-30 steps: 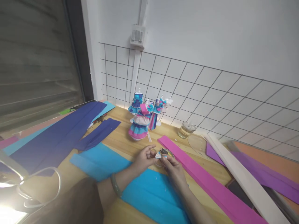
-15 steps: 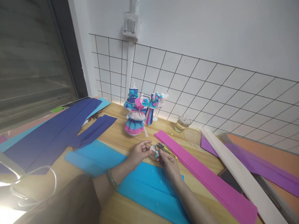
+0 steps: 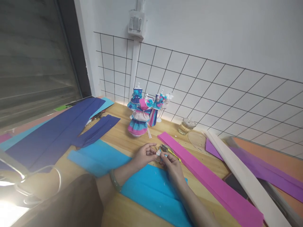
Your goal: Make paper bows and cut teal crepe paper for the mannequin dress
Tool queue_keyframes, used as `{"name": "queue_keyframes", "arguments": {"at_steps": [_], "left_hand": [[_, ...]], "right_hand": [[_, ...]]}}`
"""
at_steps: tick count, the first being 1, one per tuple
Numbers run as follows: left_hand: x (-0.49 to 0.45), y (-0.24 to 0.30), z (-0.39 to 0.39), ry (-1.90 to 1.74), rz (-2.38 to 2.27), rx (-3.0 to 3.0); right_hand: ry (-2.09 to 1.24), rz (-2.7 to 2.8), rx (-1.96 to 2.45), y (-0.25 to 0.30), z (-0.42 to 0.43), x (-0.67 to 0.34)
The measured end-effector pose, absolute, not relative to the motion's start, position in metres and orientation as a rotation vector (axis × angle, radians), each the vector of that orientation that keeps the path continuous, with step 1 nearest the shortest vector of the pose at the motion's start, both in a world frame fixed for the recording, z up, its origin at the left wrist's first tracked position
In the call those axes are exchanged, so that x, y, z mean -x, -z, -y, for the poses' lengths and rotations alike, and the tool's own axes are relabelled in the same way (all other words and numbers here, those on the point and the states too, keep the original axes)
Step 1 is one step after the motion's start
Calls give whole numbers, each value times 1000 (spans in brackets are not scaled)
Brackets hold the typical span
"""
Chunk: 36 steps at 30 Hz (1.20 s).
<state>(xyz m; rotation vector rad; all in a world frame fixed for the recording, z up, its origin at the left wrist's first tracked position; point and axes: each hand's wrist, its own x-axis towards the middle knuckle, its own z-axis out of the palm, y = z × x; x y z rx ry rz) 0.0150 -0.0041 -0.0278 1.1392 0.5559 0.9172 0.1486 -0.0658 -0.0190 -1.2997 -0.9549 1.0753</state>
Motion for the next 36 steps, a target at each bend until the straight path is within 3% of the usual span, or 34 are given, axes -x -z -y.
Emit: {"name": "queue_keyframes", "arguments": {"at_steps": [36], "left_hand": [[-18, 42, 6, -735, -403, -1124]], "right_hand": [[-1177, 798, 1196, 16, 69, -138]]}}
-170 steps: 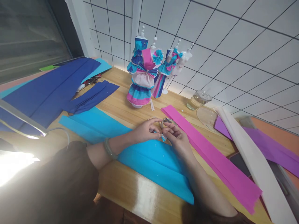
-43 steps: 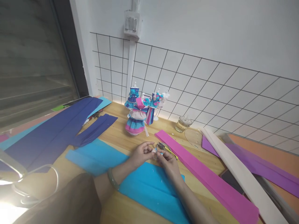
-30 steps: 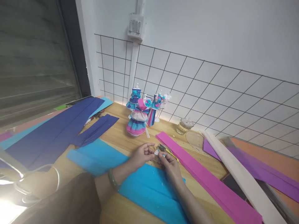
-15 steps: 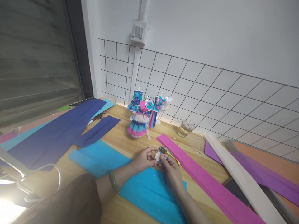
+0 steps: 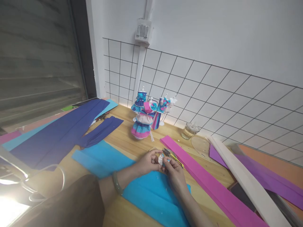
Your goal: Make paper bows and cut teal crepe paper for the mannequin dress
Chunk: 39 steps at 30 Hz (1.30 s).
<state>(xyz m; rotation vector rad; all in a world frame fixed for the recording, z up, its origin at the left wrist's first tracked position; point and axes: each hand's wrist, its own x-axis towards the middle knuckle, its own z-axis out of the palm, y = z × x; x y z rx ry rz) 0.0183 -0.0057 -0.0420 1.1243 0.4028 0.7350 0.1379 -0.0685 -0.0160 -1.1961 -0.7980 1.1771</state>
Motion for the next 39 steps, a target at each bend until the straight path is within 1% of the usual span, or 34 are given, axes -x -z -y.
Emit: {"name": "queue_keyframes", "arguments": {"at_steps": [8, 13, 21, 39], "left_hand": [[-17, 36, 7, -745, -457, -1135], [-16, 30, 11, -757, -457, -1216], [-14, 23, 12, -892, -509, -1213], [-15, 28, 7, -838, -497, -1147]], "right_hand": [[-1176, 787, 1199, 13, 69, -137], [-1088, 824, 1246, 12, 69, -142], [-1039, 963, 1293, 12, 71, -142], [-1078, 926, 1283, 15, 69, -141]]}}
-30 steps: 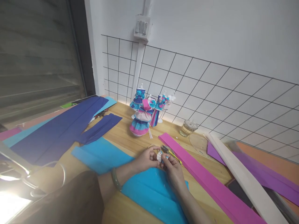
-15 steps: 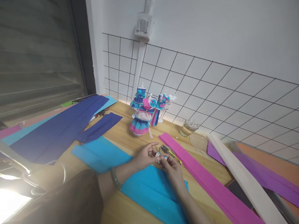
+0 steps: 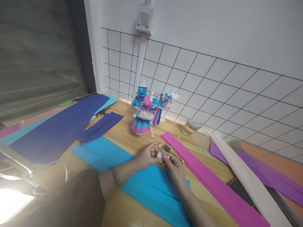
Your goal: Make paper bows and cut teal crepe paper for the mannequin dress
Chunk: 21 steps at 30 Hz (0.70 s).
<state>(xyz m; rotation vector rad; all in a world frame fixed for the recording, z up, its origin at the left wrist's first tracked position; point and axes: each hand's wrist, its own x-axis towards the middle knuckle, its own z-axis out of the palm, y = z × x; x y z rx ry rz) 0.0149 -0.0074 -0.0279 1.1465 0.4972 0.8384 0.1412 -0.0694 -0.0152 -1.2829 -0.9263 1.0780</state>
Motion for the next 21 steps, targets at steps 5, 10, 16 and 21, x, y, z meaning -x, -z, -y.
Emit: {"name": "queue_keyframes", "arguments": {"at_steps": [5, 10, 16, 21], "left_hand": [[-16, 32, 7, -827, -489, -1160], [-14, 30, 6, -828, -518, -1170], [-12, 29, 3, -847, -528, -1123], [-13, 31, 2, -838, -508, -1111]], "right_hand": [[-1110, 914, 1263, 14, 70, -139], [-1129, 911, 1236, 20, 68, -142], [-1184, 813, 1208, 21, 66, -145], [-1155, 847, 1215, 19, 67, -145]]}}
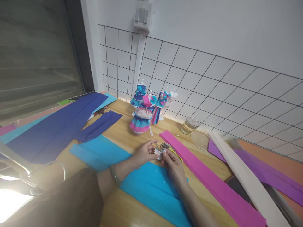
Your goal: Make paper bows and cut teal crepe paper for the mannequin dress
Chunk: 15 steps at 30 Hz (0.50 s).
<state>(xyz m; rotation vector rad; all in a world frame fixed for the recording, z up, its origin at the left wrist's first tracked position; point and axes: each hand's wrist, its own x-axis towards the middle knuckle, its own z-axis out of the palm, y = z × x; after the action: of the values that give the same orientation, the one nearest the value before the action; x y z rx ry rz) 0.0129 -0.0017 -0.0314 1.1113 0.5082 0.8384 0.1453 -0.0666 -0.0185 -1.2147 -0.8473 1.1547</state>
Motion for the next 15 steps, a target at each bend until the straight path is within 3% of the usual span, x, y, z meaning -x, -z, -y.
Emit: {"name": "queue_keyframes", "arguments": {"at_steps": [15], "left_hand": [[-12, 28, 3, -826, -524, -1089]], "right_hand": [[-1069, 935, 1202, 21, 67, -142]]}}
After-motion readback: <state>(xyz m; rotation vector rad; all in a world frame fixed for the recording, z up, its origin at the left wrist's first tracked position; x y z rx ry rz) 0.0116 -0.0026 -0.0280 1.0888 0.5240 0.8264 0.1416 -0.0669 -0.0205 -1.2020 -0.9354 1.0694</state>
